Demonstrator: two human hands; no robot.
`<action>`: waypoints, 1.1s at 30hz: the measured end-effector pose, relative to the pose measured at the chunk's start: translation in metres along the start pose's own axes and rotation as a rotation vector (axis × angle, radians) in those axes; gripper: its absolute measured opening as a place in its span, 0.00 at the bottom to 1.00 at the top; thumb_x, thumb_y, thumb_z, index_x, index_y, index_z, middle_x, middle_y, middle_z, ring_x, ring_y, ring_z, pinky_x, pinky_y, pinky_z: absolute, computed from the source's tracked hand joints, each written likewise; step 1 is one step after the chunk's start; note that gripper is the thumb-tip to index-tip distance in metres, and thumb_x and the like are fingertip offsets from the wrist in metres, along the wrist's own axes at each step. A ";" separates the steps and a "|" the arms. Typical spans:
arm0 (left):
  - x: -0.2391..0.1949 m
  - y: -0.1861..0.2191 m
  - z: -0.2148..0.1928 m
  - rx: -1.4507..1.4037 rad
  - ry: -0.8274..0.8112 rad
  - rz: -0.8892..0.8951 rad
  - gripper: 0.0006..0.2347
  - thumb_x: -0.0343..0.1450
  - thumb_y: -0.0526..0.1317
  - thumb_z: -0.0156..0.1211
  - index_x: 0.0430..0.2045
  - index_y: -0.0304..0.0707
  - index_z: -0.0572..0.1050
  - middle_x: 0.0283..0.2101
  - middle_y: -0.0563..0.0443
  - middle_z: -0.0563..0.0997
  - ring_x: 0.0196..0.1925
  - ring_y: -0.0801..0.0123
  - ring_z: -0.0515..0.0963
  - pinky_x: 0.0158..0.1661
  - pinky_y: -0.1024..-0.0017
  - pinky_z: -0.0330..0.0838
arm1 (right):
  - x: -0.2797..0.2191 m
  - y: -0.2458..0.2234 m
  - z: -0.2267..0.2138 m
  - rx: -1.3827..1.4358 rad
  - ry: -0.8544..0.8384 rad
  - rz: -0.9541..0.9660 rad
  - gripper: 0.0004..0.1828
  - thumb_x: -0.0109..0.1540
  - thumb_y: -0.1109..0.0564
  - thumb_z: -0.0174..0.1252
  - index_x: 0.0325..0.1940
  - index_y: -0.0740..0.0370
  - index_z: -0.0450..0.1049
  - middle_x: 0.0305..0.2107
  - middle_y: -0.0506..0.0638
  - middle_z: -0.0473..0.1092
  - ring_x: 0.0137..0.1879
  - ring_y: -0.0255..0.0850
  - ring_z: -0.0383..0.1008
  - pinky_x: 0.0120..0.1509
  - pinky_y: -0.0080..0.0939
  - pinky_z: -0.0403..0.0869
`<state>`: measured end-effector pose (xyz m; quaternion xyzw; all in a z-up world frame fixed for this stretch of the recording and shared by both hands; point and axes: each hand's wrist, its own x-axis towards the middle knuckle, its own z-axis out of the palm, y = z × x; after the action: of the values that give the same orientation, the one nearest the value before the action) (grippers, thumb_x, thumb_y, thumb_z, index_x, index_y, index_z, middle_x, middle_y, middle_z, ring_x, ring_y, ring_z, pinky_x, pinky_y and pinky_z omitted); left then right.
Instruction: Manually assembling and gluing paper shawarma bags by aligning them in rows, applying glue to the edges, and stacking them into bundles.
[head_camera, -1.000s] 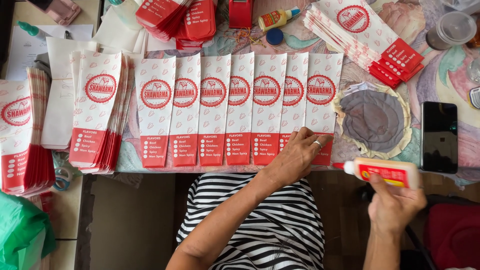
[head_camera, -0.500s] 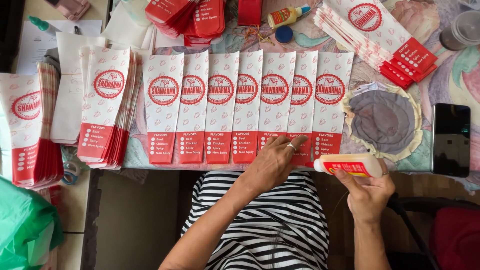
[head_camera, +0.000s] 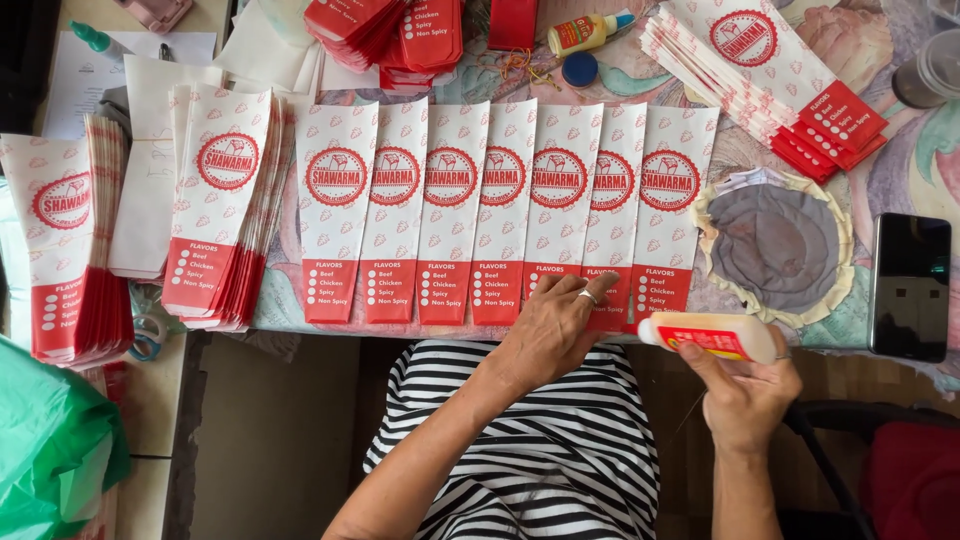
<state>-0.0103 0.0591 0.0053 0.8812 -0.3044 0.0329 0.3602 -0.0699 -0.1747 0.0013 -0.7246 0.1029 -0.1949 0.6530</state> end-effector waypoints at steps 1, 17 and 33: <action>0.000 0.000 0.002 -0.007 0.021 -0.008 0.29 0.67 0.34 0.65 0.63 0.30 0.59 0.45 0.39 0.78 0.48 0.52 0.75 0.50 0.58 0.65 | 0.001 0.003 -0.006 0.049 0.032 -0.016 0.25 0.53 0.70 0.71 0.52 0.68 0.70 0.41 0.58 0.74 0.47 0.44 0.78 0.58 0.46 0.85; 0.003 -0.002 0.009 -0.001 0.055 -0.062 0.29 0.61 0.20 0.51 0.61 0.28 0.64 0.39 0.43 0.79 0.42 0.56 0.74 0.44 0.63 0.63 | -0.009 -0.004 0.022 -0.002 -0.082 -0.009 0.21 0.54 0.69 0.71 0.47 0.68 0.70 0.38 0.60 0.76 0.43 0.44 0.80 0.52 0.40 0.84; -0.027 -0.025 -0.035 0.039 0.098 -0.047 0.27 0.72 0.28 0.59 0.67 0.33 0.57 0.32 0.46 0.73 0.37 0.56 0.68 0.44 0.60 0.68 | -0.001 -0.003 0.037 0.284 -0.009 0.004 0.20 0.54 0.65 0.71 0.47 0.65 0.73 0.41 0.54 0.75 0.49 0.42 0.79 0.60 0.47 0.84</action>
<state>-0.0128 0.1102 0.0084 0.8924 -0.2646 0.0736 0.3579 -0.0558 -0.1400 0.0015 -0.6256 0.0731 -0.2030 0.7497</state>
